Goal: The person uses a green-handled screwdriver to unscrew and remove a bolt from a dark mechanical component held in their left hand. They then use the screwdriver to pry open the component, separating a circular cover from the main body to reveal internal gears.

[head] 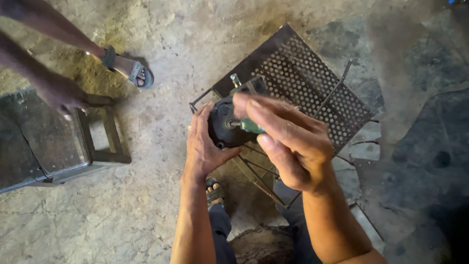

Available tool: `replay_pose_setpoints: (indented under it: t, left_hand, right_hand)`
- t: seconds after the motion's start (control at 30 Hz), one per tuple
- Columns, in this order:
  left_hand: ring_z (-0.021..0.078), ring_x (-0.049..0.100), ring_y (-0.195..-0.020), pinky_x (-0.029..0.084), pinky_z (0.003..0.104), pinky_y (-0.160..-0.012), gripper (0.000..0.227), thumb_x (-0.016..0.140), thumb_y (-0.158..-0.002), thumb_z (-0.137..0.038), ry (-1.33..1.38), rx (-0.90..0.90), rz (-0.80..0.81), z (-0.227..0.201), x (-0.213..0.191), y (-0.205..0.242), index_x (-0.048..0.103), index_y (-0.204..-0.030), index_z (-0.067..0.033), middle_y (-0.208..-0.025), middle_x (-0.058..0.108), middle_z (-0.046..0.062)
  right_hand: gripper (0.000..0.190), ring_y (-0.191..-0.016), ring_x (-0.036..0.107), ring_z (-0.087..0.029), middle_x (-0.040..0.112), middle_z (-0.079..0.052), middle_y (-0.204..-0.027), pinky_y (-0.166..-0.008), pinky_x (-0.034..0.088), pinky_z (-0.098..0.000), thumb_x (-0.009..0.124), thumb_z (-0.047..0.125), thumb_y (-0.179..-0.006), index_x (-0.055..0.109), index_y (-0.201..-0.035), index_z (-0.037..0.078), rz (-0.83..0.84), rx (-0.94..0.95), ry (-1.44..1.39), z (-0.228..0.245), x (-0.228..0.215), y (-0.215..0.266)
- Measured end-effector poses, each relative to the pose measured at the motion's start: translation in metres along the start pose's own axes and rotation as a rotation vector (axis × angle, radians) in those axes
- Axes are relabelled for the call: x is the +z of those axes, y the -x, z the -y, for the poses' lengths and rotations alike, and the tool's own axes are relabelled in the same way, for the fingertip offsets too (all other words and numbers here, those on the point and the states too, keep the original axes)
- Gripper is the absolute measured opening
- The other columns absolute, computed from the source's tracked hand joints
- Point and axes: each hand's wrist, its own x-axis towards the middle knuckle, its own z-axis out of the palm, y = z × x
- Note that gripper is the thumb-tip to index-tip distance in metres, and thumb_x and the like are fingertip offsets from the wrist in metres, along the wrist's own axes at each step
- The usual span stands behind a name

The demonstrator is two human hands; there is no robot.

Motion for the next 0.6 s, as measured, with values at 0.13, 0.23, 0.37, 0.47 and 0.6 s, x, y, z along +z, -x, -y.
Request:
replay_pose_setpoints:
  t: [0.13, 0.23, 0.37, 0.47, 0.6]
  left_hand:
    - [0.0399, 0.052, -0.134, 0.045, 0.049, -0.110, 0.117, 0.100, -0.053, -0.035, 0.025, -0.022, -0.007, -0.001, 0.001, 0.001, 0.040, -0.148, -0.0022, -0.144, 0.052, 0.022]
    - [0.0412, 0.051, -0.134, 0.044, 0.050, -0.111, 0.119, 0.101, -0.050, -0.035, 0.000, -0.004, -0.002, 0.000, 0.000, 0.001, 0.040, -0.147, -0.0018, -0.142, 0.052, 0.022]
    - [0.0405, 0.051, -0.136, 0.044, 0.049, -0.112, 0.117, 0.101, -0.052, -0.033, -0.001, 0.019, -0.007, 0.001, 0.001, 0.002, 0.041, -0.148, -0.0021, -0.143, 0.053, 0.021]
    - [0.0400, 0.051, -0.137, 0.044, 0.048, -0.113, 0.116, 0.101, -0.055, -0.034, 0.010, 0.032, -0.029, 0.000, 0.001, 0.002, 0.041, -0.149, -0.0020, -0.144, 0.053, 0.021]
    - [0.0408, 0.050, -0.135, 0.044, 0.048, -0.112, 0.118, 0.100, -0.050, -0.032, 0.001, 0.007, 0.006, -0.001, -0.003, 0.001, 0.041, -0.147, -0.0013, -0.143, 0.052, 0.021]
  right_hand:
    - [0.030, -0.090, 0.072, -0.015, 0.072, -0.003, -0.100, -0.074, 0.056, -0.0253, 0.088, 0.010, -0.081, 0.077, -0.108, 0.017, -0.022, -0.024, -0.017, -0.010, 0.006, 0.008]
    - [0.033, -0.092, 0.069, -0.011, 0.072, -0.006, -0.111, -0.073, 0.058, -0.0211, 0.084, 0.010, -0.085, 0.075, -0.116, 0.018, -0.029, -0.029, -0.114, -0.016, 0.010, 0.010]
    - [0.029, -0.095, 0.073, -0.011, 0.074, -0.009, -0.116, -0.070, 0.062, -0.0206, 0.081, 0.003, -0.090, 0.075, -0.115, 0.016, -0.017, -0.012, -0.143, -0.016, 0.005, 0.013]
    - [0.032, -0.092, 0.072, -0.011, 0.075, -0.006, -0.111, -0.069, 0.059, -0.0205, 0.085, 0.009, -0.081, 0.077, -0.112, 0.015, -0.041, -0.007, -0.056, -0.019, 0.003, 0.014]
    - [0.028, -0.090, 0.074, -0.009, 0.077, -0.008, -0.111, -0.069, 0.058, -0.0212, 0.079, 0.007, -0.085, 0.076, -0.112, 0.015, -0.025, 0.040, -0.107, -0.019, 0.001, 0.018]
